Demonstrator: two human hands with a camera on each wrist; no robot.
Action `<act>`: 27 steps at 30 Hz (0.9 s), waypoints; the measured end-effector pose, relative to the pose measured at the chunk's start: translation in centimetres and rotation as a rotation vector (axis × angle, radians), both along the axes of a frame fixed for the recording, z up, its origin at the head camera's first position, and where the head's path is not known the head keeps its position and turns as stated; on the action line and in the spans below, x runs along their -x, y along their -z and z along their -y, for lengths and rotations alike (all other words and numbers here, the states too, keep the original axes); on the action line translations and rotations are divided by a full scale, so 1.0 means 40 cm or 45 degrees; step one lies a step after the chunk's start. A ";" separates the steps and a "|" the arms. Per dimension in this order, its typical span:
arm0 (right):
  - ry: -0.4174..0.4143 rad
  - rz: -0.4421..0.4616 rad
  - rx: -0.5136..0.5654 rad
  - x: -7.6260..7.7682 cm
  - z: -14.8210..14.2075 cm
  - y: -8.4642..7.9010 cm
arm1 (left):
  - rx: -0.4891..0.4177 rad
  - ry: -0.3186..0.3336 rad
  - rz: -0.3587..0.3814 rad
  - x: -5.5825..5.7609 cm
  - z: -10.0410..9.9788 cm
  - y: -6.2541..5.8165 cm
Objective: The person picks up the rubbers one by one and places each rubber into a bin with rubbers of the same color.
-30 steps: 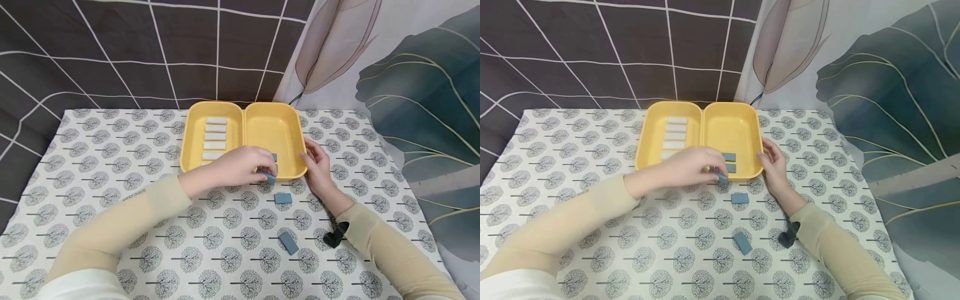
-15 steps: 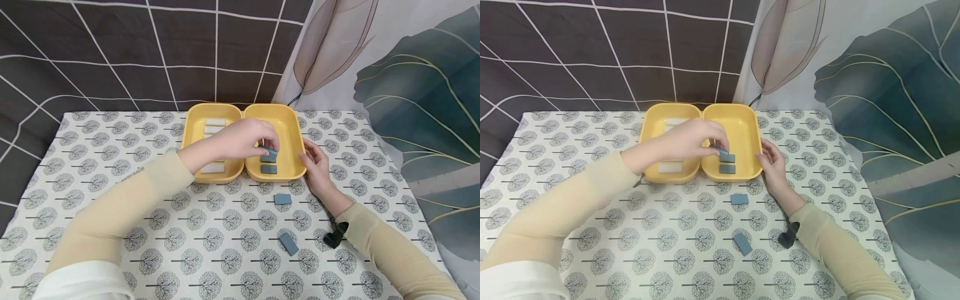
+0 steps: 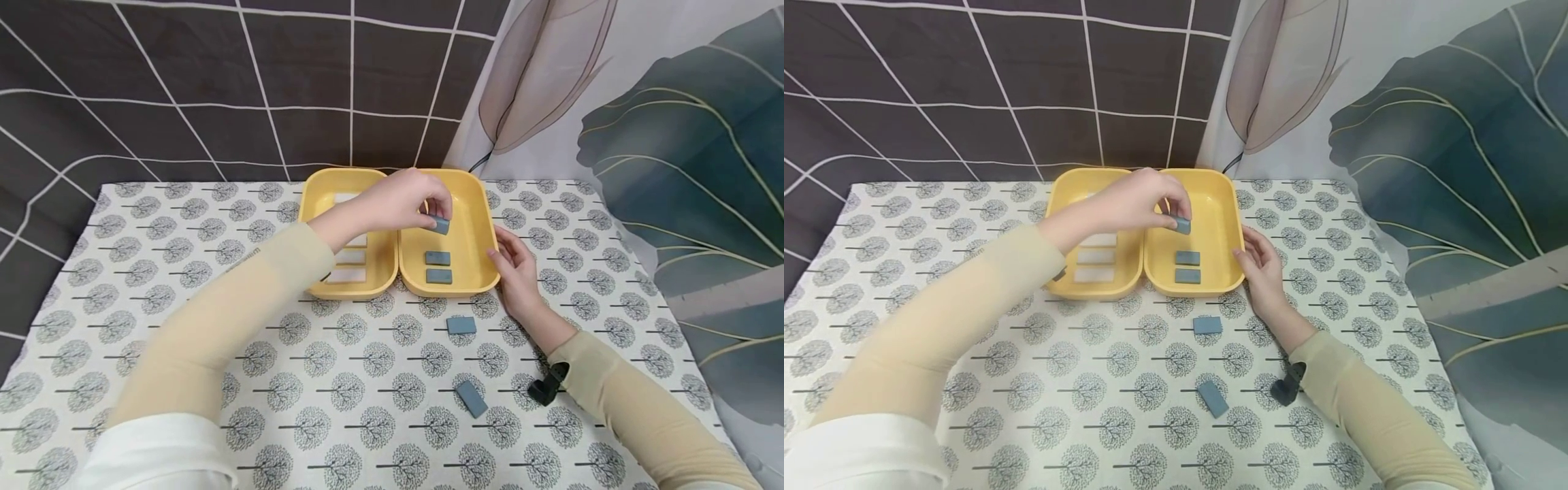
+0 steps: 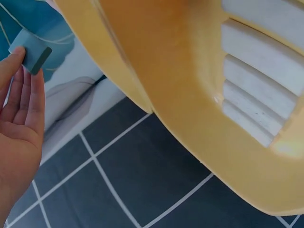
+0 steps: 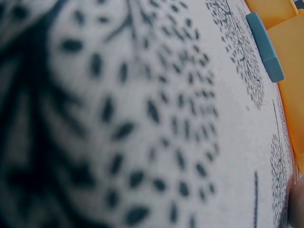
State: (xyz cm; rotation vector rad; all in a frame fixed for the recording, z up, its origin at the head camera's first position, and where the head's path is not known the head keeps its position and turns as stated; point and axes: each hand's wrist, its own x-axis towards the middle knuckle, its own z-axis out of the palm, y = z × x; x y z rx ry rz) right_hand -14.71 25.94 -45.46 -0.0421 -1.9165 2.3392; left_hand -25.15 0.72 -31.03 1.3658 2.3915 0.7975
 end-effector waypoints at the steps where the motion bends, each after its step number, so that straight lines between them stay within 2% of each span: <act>1: -0.002 0.000 0.000 0.000 0.000 -0.001 | 0.005 -0.012 0.006 0.005 -0.002 0.002; 6: -0.001 -0.002 0.000 0.000 0.000 -0.003 | 0.030 -0.053 0.043 0.026 -0.017 0.017; 13: 0.007 -0.007 -0.009 0.000 0.000 -0.001 | 0.032 -0.043 0.061 0.050 -0.044 0.059; 22: 0.001 -0.010 -0.017 0.000 0.000 0.001 | 0.087 -0.038 0.039 0.063 -0.063 0.104; 27: -0.002 -0.014 -0.016 -0.001 0.002 0.001 | 0.112 -0.065 0.083 0.069 -0.068 0.132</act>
